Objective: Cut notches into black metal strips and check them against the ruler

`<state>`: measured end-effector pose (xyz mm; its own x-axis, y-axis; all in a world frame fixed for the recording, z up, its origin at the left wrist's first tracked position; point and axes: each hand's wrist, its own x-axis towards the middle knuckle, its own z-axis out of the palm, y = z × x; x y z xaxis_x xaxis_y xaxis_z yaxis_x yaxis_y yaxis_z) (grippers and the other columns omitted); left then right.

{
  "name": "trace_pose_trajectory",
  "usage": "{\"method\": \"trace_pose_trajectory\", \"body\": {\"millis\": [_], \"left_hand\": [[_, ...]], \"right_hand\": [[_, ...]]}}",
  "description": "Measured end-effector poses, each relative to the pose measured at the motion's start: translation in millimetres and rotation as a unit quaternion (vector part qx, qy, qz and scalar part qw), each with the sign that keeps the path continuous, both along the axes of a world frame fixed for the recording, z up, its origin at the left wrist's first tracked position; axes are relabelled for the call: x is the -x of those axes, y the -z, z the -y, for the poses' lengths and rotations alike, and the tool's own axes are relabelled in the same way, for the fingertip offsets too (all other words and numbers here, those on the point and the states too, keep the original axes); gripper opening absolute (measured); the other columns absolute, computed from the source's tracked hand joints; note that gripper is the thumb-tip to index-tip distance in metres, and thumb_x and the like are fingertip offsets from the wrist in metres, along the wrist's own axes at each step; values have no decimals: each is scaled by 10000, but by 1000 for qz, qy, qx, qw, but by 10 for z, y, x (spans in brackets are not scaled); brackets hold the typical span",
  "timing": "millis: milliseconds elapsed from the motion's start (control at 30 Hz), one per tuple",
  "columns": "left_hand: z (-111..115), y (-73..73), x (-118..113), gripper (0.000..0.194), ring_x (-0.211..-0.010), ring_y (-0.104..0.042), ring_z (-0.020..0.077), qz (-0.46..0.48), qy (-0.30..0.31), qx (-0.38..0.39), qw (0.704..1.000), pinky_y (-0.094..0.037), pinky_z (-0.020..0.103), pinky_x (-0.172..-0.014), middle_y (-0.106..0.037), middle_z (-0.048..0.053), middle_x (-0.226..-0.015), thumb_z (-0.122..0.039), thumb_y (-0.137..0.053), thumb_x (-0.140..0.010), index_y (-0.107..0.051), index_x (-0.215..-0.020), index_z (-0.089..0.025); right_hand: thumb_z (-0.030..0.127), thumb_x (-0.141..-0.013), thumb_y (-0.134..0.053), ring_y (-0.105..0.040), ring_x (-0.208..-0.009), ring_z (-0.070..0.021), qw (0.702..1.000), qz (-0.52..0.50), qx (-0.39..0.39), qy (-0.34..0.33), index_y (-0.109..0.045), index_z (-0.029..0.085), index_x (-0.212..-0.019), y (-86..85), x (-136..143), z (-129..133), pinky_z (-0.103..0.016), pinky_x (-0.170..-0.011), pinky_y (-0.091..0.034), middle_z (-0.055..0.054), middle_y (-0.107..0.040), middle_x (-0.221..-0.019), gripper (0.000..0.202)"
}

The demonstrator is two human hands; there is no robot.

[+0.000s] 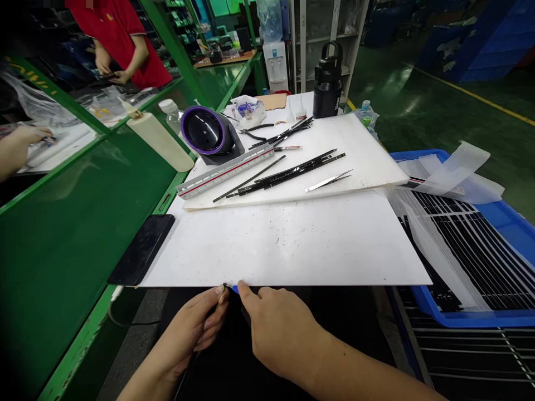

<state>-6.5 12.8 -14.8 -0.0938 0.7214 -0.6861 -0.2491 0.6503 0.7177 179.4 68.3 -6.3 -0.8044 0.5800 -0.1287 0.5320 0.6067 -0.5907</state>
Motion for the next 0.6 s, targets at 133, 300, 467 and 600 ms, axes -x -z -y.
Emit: {"method": "trace_pose_trajectory", "body": {"millis": [133,300,467,600], "left_hand": [[-2,3,1,336,-392,-184,29,-5,4,2,1000,-116,151,-346,-342,-97,-497,-502,-516,-860,-446,-733,-200],[30,26,17,295,-394,-157,34,0,8,-10,1000,-86,157,-353,-314,-104,-504,-472,-459,-882,-430,-748,-211],[75,3,26,221,-386,-168,48,19,19,-27,999,-78,188,-361,-323,-94,-513,-404,-409,-872,-424,-751,-220],[121,-56,29,148,-366,-162,55,15,25,-41,999,-85,213,-373,-309,-86,-490,-308,-388,-820,-422,-706,-219]], "right_hand": [[85,-839,-411,-563,-557,-175,998,32,-52,-7,-308,156,-1472,32,23,48,-288,-466,-291,-48,-643,-792,645],[30,-774,-432,-605,-552,-192,993,66,-102,-9,-305,147,-1475,54,66,127,-309,-440,-228,-69,-655,-836,722],[10,-750,-444,-629,-509,-212,990,81,-118,-11,-369,138,-1452,193,109,170,-307,-407,-255,-78,-676,-796,717],[58,-809,-454,-666,-581,-200,993,-35,-106,31,-479,275,-1390,415,36,181,-255,-457,-445,-44,-705,-798,621]]}}
